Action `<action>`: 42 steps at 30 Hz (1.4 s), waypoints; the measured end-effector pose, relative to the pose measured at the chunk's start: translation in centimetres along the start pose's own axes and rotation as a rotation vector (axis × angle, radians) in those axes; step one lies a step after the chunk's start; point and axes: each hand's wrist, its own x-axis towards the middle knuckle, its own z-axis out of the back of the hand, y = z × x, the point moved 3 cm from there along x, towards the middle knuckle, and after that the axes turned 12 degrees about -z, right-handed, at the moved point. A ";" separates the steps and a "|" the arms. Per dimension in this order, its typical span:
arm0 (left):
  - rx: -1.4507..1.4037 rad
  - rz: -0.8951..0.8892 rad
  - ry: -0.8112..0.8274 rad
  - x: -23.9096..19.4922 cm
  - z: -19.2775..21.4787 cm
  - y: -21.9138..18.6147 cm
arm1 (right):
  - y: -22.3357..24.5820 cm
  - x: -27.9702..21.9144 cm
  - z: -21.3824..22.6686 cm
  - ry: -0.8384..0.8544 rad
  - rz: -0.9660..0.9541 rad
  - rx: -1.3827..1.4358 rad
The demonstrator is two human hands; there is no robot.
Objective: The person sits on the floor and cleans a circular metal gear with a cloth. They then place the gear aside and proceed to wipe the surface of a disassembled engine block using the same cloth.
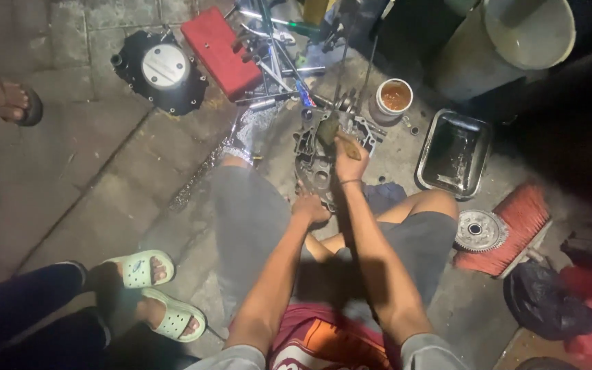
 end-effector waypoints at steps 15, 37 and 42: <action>0.010 -0.044 -0.051 1.5 -1.9 1.3 | 5.8 -1.4 1.7 0.128 0.064 -0.378; -0.024 0.020 0.027 0.1 -0.3 0.0 | 1.9 0.5 -1.2 0.119 0.462 -1.143; -0.024 0.025 0.010 -0.7 -0.2 -0.3 | 1.2 -0.3 -0.8 0.175 0.209 -1.164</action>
